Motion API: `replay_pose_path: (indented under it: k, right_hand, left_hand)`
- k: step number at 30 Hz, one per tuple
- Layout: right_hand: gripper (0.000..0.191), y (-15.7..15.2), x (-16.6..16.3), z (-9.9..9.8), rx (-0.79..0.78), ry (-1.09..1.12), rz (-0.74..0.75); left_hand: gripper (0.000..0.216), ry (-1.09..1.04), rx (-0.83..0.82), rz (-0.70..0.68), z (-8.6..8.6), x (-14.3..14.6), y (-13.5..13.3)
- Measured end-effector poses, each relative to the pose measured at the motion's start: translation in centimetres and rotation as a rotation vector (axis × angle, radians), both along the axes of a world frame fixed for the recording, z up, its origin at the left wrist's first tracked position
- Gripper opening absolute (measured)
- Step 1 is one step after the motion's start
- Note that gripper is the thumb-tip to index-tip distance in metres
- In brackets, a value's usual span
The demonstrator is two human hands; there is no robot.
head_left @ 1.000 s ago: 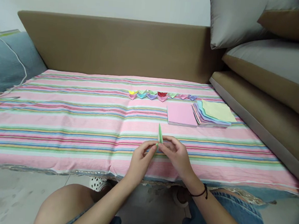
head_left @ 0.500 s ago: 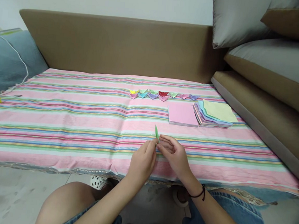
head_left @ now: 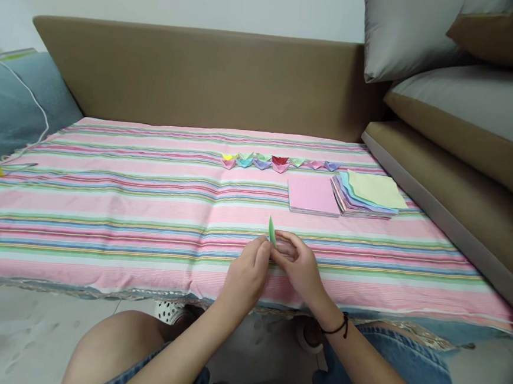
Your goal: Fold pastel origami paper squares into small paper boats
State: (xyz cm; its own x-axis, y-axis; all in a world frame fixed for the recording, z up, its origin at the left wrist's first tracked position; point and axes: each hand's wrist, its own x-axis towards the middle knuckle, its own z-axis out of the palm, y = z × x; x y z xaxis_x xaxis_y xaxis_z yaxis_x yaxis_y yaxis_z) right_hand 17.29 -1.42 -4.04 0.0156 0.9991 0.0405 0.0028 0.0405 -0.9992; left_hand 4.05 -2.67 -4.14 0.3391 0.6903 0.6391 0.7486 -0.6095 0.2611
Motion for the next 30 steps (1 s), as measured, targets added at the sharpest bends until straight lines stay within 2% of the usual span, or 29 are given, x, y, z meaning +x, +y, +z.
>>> replay_pose_path:
  k: [8, 15, 20, 25, 30]
  right_hand:
    - [0.035, -0.02, 0.15, -0.31, 0.017, -0.019, -0.026]
    - [0.036, -0.12, -0.05, 0.12, -0.014, -0.018, -0.048]
    - [0.047, -0.21, -0.17, 0.45, -0.022, -0.033, -0.038]
    - [0.047, -0.17, 0.05, 0.24, -0.016, -0.039, -0.013]
    - [0.042, 0.04, 0.34, -0.15, 0.026, -0.076, -0.028]
  left_hand:
    - [0.025, -0.042, -0.040, 0.058, 0.35, 0.15, 0.20]
    - [0.032, -0.054, -0.019, 0.027, -0.38, 0.49, 0.19]
    - [0.028, -0.109, -0.061, 0.018, -0.44, 0.57, 0.32]
    - [0.026, -0.137, -0.097, 0.019, -0.11, 0.49, 0.33]
    - [0.025, -0.233, -0.200, 0.065, -0.17, 0.37, 0.39]
